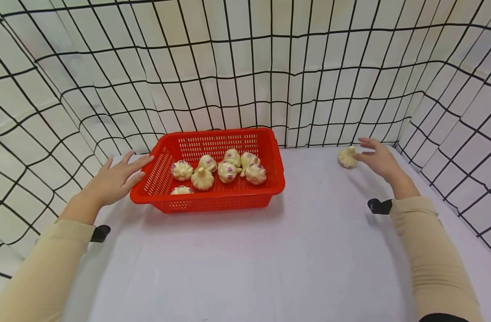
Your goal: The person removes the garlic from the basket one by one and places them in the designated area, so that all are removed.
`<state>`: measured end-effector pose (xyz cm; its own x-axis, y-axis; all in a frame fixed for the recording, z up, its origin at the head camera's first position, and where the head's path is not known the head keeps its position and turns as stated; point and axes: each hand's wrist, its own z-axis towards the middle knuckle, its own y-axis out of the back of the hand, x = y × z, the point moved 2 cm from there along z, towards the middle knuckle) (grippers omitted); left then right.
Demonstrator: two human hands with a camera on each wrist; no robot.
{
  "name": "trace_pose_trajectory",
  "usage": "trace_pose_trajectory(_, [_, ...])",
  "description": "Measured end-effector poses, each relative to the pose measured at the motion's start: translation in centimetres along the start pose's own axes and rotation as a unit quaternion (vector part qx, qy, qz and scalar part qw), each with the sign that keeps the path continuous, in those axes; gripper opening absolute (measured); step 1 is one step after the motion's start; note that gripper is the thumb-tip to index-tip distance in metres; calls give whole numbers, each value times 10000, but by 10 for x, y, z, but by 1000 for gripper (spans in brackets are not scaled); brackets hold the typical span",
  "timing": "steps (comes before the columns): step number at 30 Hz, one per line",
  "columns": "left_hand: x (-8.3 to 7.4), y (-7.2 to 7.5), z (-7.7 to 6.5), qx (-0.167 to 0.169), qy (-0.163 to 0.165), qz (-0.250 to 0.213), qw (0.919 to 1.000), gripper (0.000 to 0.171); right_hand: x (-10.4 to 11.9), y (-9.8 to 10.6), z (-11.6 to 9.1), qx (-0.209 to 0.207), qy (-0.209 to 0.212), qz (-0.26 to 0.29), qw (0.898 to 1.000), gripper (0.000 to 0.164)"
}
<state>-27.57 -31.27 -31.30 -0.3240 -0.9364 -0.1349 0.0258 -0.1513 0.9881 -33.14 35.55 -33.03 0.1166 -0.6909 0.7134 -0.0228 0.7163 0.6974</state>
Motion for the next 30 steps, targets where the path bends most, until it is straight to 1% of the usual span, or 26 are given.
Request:
trace_pose_trajectory(9, [-1,0,-1,4,42,-21,10000,67,27,-1,-3,197,332,-42,9992,74])
trace_pose_trajectory(18, [0,-1,-1,1,21,-67,10000,67,58,-8,-10,295,646,-139,9974,73])
trace_pose_trajectory(25, [-1,0,-2,4,59,-17,10000,67,83,-21,-13,501,959,-39,9941,67])
trace_pose_trajectory(30, [-1,0,-2,3,60,-8,10000,67,100,-32,-13,595,1106,21,9921,65])
